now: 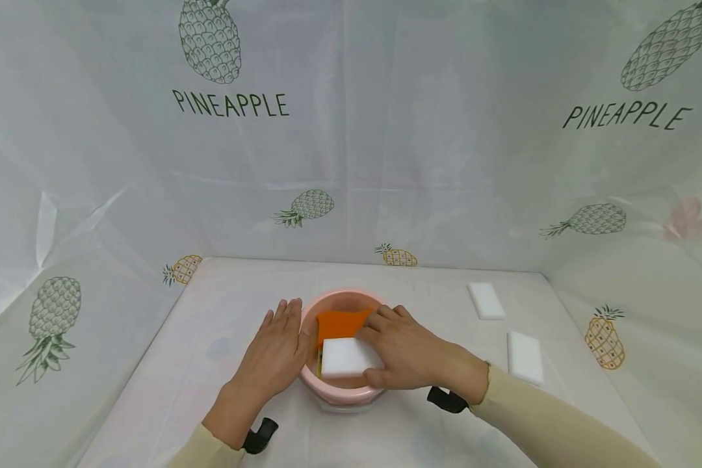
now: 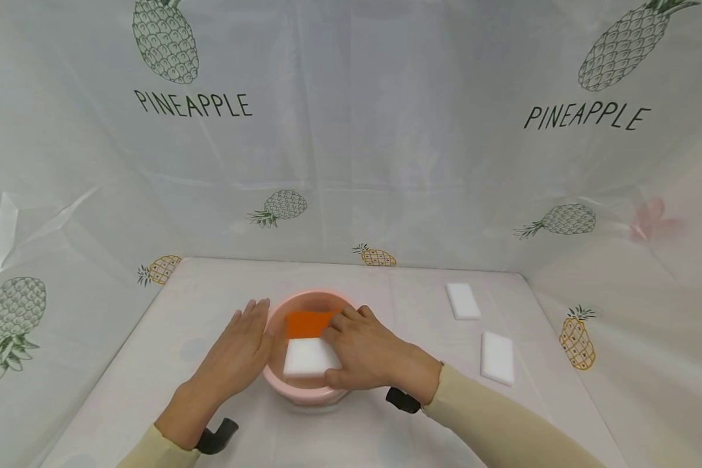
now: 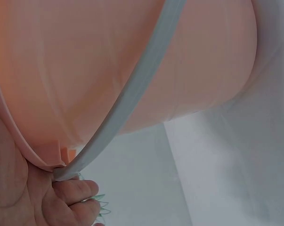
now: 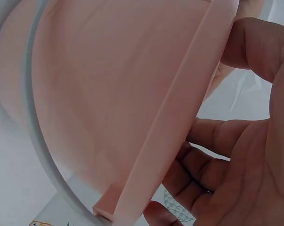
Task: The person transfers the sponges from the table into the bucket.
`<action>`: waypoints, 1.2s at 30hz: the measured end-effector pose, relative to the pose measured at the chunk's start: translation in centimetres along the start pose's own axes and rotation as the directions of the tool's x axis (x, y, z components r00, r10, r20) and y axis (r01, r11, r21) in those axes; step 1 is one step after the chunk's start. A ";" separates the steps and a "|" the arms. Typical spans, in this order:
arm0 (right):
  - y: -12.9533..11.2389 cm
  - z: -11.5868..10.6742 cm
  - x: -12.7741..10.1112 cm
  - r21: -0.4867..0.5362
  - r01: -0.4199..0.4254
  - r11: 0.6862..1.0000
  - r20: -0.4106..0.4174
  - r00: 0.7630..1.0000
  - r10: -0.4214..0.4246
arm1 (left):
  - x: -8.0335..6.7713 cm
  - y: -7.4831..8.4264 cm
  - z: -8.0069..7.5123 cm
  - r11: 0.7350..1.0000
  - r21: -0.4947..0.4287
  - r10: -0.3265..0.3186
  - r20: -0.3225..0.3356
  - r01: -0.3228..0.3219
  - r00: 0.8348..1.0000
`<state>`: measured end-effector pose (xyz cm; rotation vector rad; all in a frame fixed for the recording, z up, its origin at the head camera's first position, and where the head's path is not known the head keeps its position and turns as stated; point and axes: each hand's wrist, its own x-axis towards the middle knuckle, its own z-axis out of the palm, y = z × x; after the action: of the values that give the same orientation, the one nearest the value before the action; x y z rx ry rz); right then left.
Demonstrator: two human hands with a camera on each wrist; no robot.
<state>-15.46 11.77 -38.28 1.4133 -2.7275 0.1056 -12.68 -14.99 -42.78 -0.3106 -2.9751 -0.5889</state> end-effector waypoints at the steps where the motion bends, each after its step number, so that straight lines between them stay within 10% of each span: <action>1: 0.0 0.0 0.1 0.003 0.003 1.000 0.009 1.000 -0.003 | 0.0 0.0 0.0 1.000 -0.002 0.000 0.001 0.000 1.000; 19: 0.0 0.3 0.2 0.020 0.029 0.999 0.001 1.000 -0.029 | -0.1 0.0 0.0 1.000 -0.003 -0.004 0.005 0.004 1.000; 36: 0.8 2.2 -0.1 -0.114 -0.031 0.993 -0.226 0.974 0.004 | -0.1 0.0 0.1 1.000 -0.010 -0.005 -0.012 0.005 1.000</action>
<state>-16.14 12.16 -40.50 1.2622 -2.5183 0.0983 -12.57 -14.96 -42.85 -0.3001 -2.9633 -0.6042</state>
